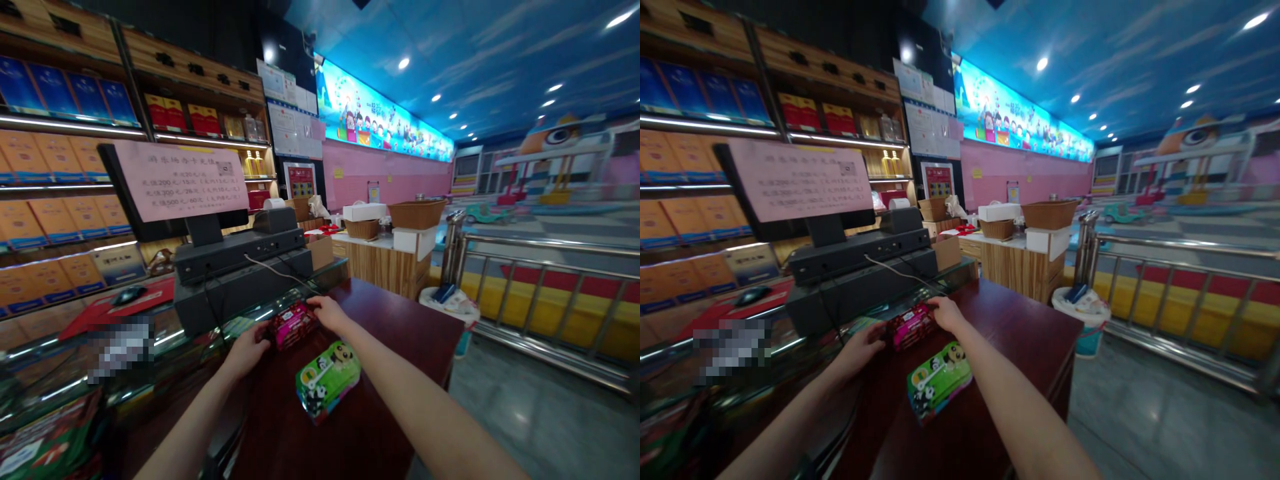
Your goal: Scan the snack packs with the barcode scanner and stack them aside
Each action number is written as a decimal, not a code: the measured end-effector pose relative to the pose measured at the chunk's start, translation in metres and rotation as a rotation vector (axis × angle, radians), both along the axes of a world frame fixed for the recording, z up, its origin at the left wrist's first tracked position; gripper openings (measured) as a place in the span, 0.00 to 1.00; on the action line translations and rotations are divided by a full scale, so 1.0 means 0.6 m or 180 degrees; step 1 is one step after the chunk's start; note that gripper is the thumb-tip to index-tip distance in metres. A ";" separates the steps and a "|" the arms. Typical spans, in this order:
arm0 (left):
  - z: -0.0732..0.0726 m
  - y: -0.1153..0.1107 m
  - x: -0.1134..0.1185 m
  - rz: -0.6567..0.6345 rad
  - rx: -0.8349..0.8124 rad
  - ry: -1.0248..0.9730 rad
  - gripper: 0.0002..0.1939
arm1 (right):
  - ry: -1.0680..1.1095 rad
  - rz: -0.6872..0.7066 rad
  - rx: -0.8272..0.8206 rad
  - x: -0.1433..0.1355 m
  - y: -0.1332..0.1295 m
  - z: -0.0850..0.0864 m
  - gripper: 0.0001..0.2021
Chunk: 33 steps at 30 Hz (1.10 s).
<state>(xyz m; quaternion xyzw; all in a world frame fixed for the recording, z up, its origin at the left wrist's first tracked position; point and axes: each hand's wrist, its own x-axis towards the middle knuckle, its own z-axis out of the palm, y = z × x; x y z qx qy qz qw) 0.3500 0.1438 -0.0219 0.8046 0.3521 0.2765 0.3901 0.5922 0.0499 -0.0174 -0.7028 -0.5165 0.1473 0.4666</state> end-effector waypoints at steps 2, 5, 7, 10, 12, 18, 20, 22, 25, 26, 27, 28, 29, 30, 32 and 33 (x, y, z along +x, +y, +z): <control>0.010 -0.003 -0.019 0.0031 0.0080 0.0074 0.31 | -0.0025 0.0007 0.0051 -0.007 -0.004 0.004 0.23; 0.025 -0.007 -0.051 0.0102 0.0207 0.0203 0.30 | -0.0061 0.0094 0.0137 -0.021 -0.008 0.009 0.23; 0.034 -0.012 -0.077 0.0146 0.0312 0.0298 0.28 | -0.0073 0.0174 0.0189 -0.035 -0.009 0.010 0.22; 0.050 -0.025 -0.121 0.0204 0.0483 0.0489 0.27 | -0.0074 0.0340 0.0246 -0.062 -0.013 0.012 0.21; 0.062 -0.037 -0.153 0.0267 0.0633 0.0639 0.26 | -0.0055 0.0479 0.0274 -0.086 -0.015 0.013 0.20; 0.088 -0.077 -0.248 0.0530 0.1132 0.1047 0.23 | 0.0072 0.1023 0.0370 -0.173 -0.013 0.017 0.21; 0.093 -0.086 -0.279 0.0666 0.1272 0.1145 0.22 | 0.0103 0.1188 0.0389 -0.204 -0.008 0.017 0.21; 0.097 -0.093 -0.311 0.0802 0.1372 0.1214 0.22 | 0.0127 0.1335 0.0402 -0.233 -0.004 0.016 0.21; 0.099 -0.101 -0.360 0.0976 0.1525 0.1344 0.21 | 0.0155 0.1497 0.0402 -0.273 0.003 0.015 0.20; 0.099 -0.102 -0.377 0.1036 0.1603 0.1404 0.21 | 0.0165 0.1533 0.0394 -0.285 0.004 0.015 0.20; 0.098 -0.103 -0.393 0.1103 0.1697 0.1466 0.21 | 0.0175 0.1561 0.0386 -0.297 0.005 0.015 0.20; 0.097 -0.104 -0.409 0.1183 0.1788 0.1526 0.20 | 0.0187 0.1586 0.0374 -0.309 0.007 0.016 0.20; 0.095 -0.105 -0.424 0.1279 0.1874 0.1578 0.20 | 0.0200 0.1611 0.0364 -0.320 0.008 0.018 0.20; 0.094 -0.106 -0.439 0.1376 0.1939 0.1624 0.20 | 0.0214 0.1639 0.0352 -0.332 0.009 0.019 0.20; 0.092 -0.109 -0.467 0.1555 0.2087 0.1724 0.20 | 0.0244 0.1694 0.0329 -0.356 0.014 0.023 0.20; 0.092 -0.112 -0.479 0.1645 0.2165 0.1775 0.20 | 0.0259 0.1721 0.0316 -0.369 0.016 0.024 0.19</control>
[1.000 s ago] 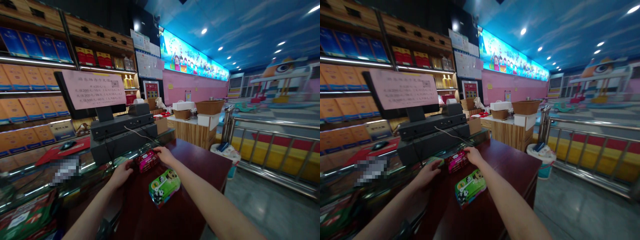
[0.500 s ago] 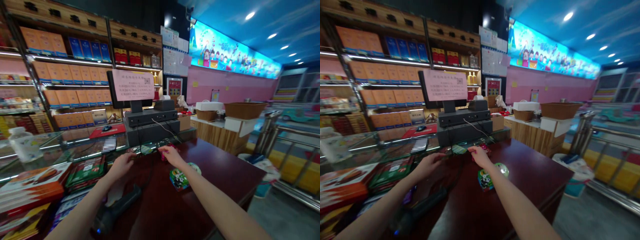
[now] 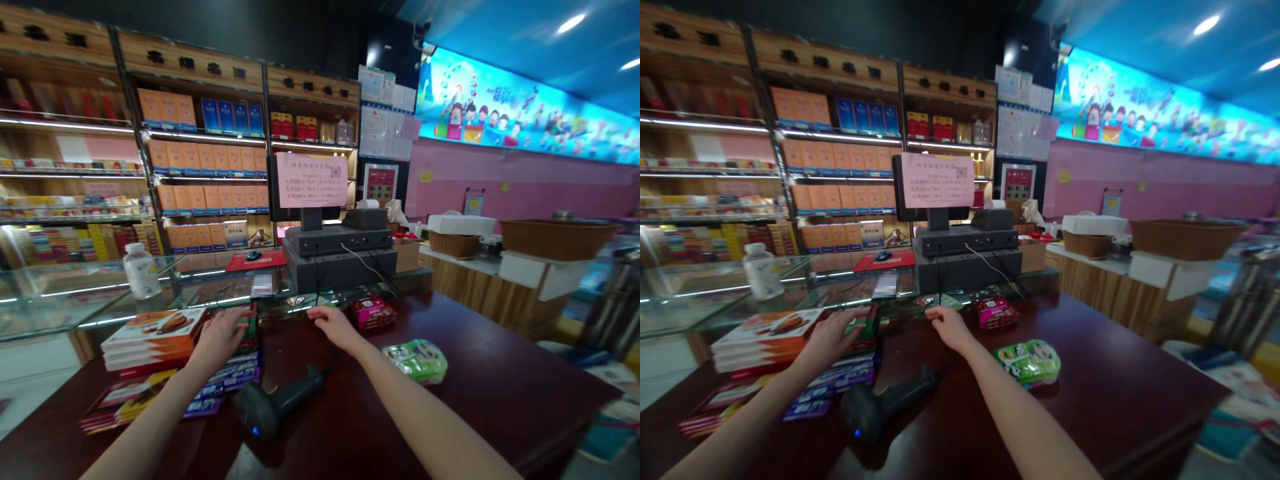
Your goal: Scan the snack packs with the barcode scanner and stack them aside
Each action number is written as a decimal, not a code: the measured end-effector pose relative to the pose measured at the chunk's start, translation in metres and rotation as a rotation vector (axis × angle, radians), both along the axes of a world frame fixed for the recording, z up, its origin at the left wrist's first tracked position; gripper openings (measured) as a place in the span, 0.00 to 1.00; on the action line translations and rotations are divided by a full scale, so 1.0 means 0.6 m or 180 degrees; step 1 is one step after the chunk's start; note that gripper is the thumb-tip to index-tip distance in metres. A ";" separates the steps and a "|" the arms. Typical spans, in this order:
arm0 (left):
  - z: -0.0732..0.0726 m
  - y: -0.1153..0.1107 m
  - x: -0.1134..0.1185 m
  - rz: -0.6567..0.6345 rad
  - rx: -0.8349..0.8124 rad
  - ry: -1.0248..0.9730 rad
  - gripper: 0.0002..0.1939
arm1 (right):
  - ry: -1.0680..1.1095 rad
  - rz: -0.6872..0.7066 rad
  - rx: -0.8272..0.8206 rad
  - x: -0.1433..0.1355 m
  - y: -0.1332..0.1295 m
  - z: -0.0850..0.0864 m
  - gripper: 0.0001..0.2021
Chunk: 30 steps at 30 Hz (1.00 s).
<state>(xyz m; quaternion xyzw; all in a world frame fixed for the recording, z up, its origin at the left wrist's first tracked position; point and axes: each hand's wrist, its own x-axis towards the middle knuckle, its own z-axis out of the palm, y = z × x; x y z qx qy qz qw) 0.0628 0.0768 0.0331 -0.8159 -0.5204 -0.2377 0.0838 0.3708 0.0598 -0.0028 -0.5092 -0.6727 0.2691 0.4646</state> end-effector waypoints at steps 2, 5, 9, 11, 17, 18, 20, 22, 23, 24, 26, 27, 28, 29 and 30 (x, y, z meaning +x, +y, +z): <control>-0.001 -0.006 -0.021 0.0167 0.0155 0.0112 0.21 | 0.0027 0.0054 -0.0037 -0.026 0.007 0.001 0.19; -0.005 -0.017 -0.048 0.0386 0.0312 0.0313 0.21 | 0.0080 0.0135 -0.0117 -0.069 0.019 -0.002 0.19; -0.013 -0.025 -0.077 0.0367 0.0656 0.0552 0.19 | 0.0160 0.0242 -0.0235 -0.129 0.036 -0.009 0.18; -0.018 -0.026 -0.088 0.0293 0.0800 0.0643 0.19 | 0.0217 0.0287 -0.0296 -0.159 0.044 -0.010 0.19; -0.028 -0.024 -0.099 0.0289 0.0894 0.0779 0.19 | 0.0291 0.0531 -0.0389 -0.227 0.063 -0.005 0.26; -0.030 -0.024 -0.098 0.0274 0.0903 0.0781 0.18 | 0.0267 0.0542 -0.0379 -0.233 0.065 -0.004 0.27; -0.032 -0.026 -0.096 0.0249 0.0935 0.0750 0.17 | 0.0184 0.0515 -0.0356 -0.241 0.068 -0.003 0.27; -0.032 -0.031 -0.093 0.0257 0.0959 0.0715 0.16 | 0.0074 0.0455 -0.0330 -0.243 0.069 -0.002 0.26; -0.032 -0.034 -0.091 0.0274 0.0957 0.0713 0.16 | 0.0020 0.0426 -0.0313 -0.242 0.070 -0.002 0.25; -0.031 -0.036 -0.090 0.0293 0.0945 0.0724 0.16 | -0.0031 0.0404 -0.0292 -0.242 0.069 -0.001 0.24; -0.030 -0.041 -0.088 0.0339 0.0896 0.0761 0.17 | -0.0109 0.0393 -0.0243 -0.242 0.068 -0.001 0.23; -0.030 -0.043 -0.087 0.0355 0.0863 0.0777 0.17 | -0.0133 0.0406 -0.0215 -0.242 0.067 -0.001 0.23; -0.030 -0.044 -0.087 0.0367 0.0830 0.0786 0.16 | -0.0145 0.0435 -0.0186 -0.242 0.066 -0.001 0.22; -0.030 -0.045 -0.086 0.0371 0.0800 0.0790 0.16 | -0.0144 0.0475 -0.0156 -0.242 0.064 -0.001 0.22; -0.031 -0.046 -0.085 0.0365 0.0774 0.0791 0.16 | -0.0132 0.0523 -0.0123 -0.242 0.063 0.000 0.21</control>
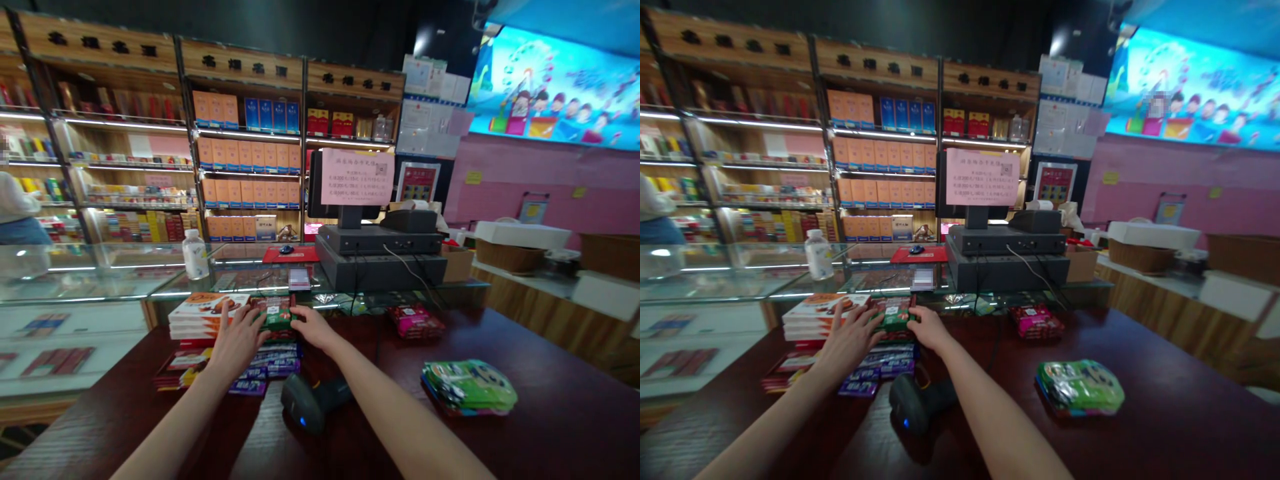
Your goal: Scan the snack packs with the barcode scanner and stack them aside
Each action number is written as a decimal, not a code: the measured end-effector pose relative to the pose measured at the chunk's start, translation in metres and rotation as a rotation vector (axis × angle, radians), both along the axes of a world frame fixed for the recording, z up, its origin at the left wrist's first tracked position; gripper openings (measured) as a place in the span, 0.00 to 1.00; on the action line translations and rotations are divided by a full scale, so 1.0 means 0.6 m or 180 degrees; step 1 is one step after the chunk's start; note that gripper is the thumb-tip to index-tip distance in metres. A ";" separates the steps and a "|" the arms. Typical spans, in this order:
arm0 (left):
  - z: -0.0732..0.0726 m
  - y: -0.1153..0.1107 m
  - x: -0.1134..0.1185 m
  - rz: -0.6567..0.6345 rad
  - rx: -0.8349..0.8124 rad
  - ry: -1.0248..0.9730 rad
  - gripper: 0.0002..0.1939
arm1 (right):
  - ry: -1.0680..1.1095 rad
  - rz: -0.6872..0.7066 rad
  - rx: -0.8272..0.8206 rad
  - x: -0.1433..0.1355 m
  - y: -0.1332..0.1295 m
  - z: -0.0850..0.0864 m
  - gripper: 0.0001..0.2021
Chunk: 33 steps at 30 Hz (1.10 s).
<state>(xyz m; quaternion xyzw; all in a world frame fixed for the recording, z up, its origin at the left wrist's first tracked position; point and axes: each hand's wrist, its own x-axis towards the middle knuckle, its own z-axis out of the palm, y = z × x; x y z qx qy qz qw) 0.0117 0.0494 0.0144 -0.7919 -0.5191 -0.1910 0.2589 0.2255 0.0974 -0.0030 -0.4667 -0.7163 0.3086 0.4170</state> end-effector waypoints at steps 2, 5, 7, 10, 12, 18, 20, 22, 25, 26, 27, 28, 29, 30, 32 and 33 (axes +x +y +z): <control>-0.001 -0.002 0.003 -0.0029 -0.0046 -0.0020 0.16 | 0.0053 0.0097 0.0063 0.001 -0.003 0.002 0.19; 0.000 -0.006 0.009 -0.0074 -0.0107 -0.0129 0.15 | 0.0149 0.0191 0.0117 0.008 -0.009 0.005 0.17; 0.003 -0.008 0.014 -0.0077 -0.0130 -0.0249 0.15 | 0.0224 0.0188 0.0120 0.014 -0.013 0.005 0.16; 0.008 -0.010 0.021 -0.0010 -0.0134 -0.0421 0.18 | 0.0355 0.0103 0.0098 0.024 -0.020 0.000 0.17; 0.011 -0.010 0.027 0.0103 -0.0151 -0.0457 0.21 | 0.0439 0.0010 0.0046 0.031 -0.025 -0.007 0.19; 0.014 -0.011 0.049 0.0478 -0.0230 -0.0293 0.25 | 0.0648 -0.0133 -0.0187 0.043 -0.038 -0.021 0.24; 0.017 -0.013 0.054 0.0524 -0.0236 -0.0267 0.23 | 0.0749 -0.0102 -0.0315 0.045 -0.042 -0.019 0.24; 0.021 -0.014 0.058 0.0507 -0.0288 -0.0283 0.20 | 0.0897 -0.0073 -0.0545 0.046 -0.046 -0.017 0.23; 0.025 -0.015 0.060 0.0480 -0.0490 -0.0472 0.17 | 0.1111 -0.0092 -0.0880 0.049 -0.050 -0.016 0.25; 0.025 -0.014 0.060 0.0483 -0.0569 -0.0565 0.17 | 0.1159 -0.0100 -0.0940 0.050 -0.052 -0.016 0.25; 0.024 -0.013 0.060 0.0484 -0.0638 -0.0660 0.17 | 0.1216 -0.0101 -0.1001 0.052 -0.053 -0.016 0.26; 0.022 -0.011 0.059 0.0474 -0.0701 -0.0746 0.17 | 0.1279 -0.0097 -0.1056 0.053 -0.054 -0.016 0.26; 0.020 -0.009 0.058 0.0452 -0.0746 -0.0822 0.17 | 0.1343 -0.0081 -0.1097 0.055 -0.056 -0.016 0.26; 0.017 -0.006 0.058 0.0425 -0.0772 -0.0891 0.17 | 0.1402 -0.0061 -0.1127 0.058 -0.057 -0.016 0.26; 0.012 -0.001 0.059 0.0367 -0.0773 -0.1011 0.17 | 0.1490 -0.0041 -0.1130 0.064 -0.061 -0.016 0.26; 0.010 0.000 0.060 0.0334 -0.0756 -0.1064 0.17 | 0.1509 -0.0043 -0.1112 0.069 -0.063 -0.017 0.26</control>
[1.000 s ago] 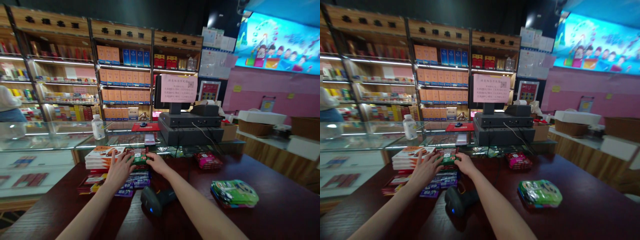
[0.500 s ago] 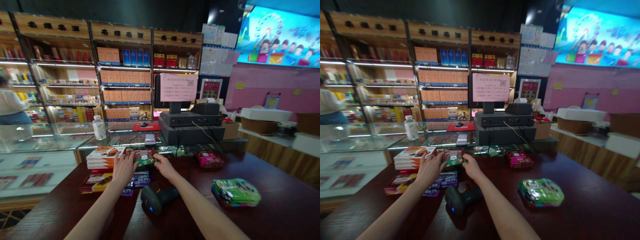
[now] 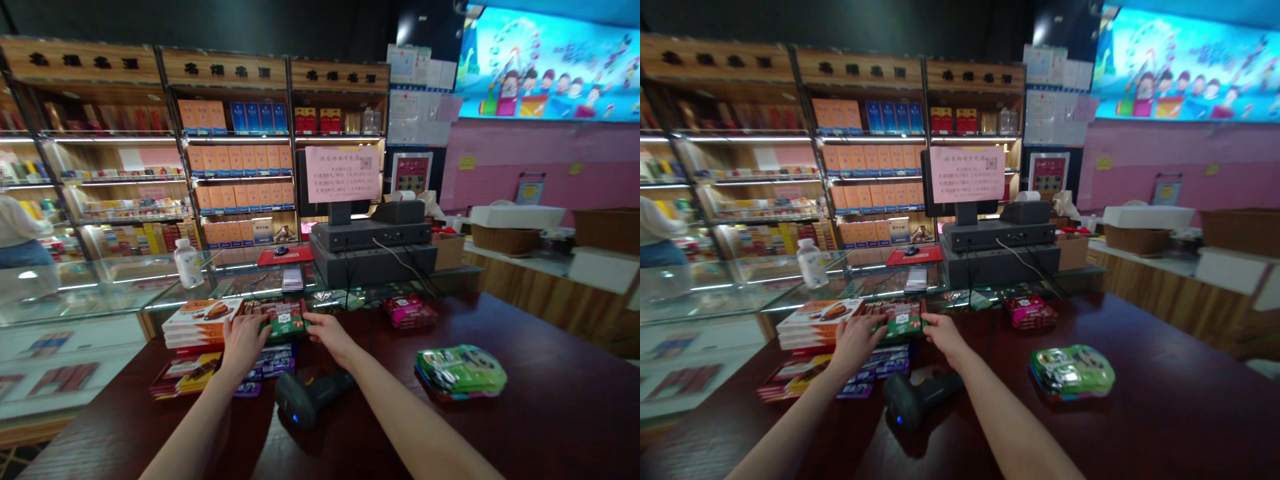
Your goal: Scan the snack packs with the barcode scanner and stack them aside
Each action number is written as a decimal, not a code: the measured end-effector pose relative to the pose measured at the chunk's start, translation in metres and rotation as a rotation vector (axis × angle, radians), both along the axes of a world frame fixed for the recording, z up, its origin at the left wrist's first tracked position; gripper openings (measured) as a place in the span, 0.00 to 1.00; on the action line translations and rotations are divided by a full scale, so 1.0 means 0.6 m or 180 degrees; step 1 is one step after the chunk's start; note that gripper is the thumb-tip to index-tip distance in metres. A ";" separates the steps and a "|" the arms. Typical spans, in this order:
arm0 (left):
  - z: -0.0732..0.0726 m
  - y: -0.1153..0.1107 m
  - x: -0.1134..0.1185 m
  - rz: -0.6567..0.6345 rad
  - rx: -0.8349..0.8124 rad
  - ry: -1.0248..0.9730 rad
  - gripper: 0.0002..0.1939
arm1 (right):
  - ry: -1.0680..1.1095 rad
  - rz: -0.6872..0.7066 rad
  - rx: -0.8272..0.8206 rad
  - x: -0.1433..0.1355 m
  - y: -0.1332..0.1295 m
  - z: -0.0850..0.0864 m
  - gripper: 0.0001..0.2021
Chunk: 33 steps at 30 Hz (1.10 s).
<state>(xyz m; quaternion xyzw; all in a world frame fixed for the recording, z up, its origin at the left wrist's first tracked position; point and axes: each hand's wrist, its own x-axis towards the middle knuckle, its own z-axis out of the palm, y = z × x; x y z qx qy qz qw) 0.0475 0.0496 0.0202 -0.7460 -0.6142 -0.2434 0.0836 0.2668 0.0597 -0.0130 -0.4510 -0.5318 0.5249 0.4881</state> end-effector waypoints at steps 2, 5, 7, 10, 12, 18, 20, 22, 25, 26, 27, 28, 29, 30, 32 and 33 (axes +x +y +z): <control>-0.003 0.001 0.004 -0.0057 0.0078 -0.0095 0.17 | -0.0018 -0.0042 0.0069 0.011 -0.004 -0.002 0.26; -0.005 -0.001 0.013 -0.0205 0.0207 -0.0172 0.18 | -0.0020 -0.0081 0.0285 0.034 -0.011 -0.003 0.26; -0.005 -0.005 0.021 -0.0309 0.0316 -0.0183 0.18 | -0.0002 -0.0055 0.0460 0.050 -0.016 -0.003 0.26; -0.007 -0.011 0.033 -0.0427 0.0539 -0.0163 0.18 | -0.0122 -0.0066 0.0694 0.075 -0.023 0.000 0.27; -0.010 -0.014 0.041 -0.0498 0.0647 -0.0142 0.19 | -0.0274 -0.0086 0.0764 0.091 -0.027 0.002 0.27; -0.030 -0.012 0.055 -0.0741 0.0722 -0.0243 0.21 | -0.0754 -0.0198 0.1088 0.126 -0.038 -0.003 0.27; -0.039 -0.008 0.056 -0.0838 0.0761 -0.0293 0.22 | -0.0763 -0.0242 0.1251 0.132 -0.042 -0.008 0.28; -0.047 -0.004 0.054 -0.0945 0.0804 -0.0325 0.23 | -0.0788 -0.0236 0.1320 0.136 -0.047 -0.015 0.28; -0.058 0.002 0.049 -0.1081 0.0867 -0.0334 0.26 | -0.0914 -0.0275 0.1453 0.138 -0.052 -0.024 0.29; -0.061 0.004 0.047 -0.1108 0.0889 -0.0329 0.26 | -0.0960 -0.0298 0.1505 0.139 -0.052 -0.026 0.29; -0.065 0.005 0.046 -0.1131 0.0898 -0.0312 0.27 | -0.1005 -0.0321 0.1554 0.140 -0.052 -0.028 0.29; -0.068 0.005 0.044 -0.1143 0.0903 -0.0290 0.28 | -0.1051 -0.0337 0.1597 0.141 -0.052 -0.030 0.30; -0.070 0.006 0.044 -0.1149 0.0895 -0.0256 0.28 | -0.1104 -0.0340 0.1638 0.142 -0.052 -0.032 0.30; -0.072 0.005 0.043 -0.1147 0.0883 -0.0219 0.28 | -0.1156 -0.0343 0.1683 0.143 -0.052 -0.033 0.30; -0.075 0.004 0.042 -0.1118 0.0873 -0.0148 0.28 | -0.1251 -0.0359 0.1792 0.145 -0.051 -0.035 0.29; -0.076 0.002 0.041 -0.1099 0.0880 -0.0118 0.28 | -0.1295 -0.0366 0.1850 0.146 -0.051 -0.036 0.29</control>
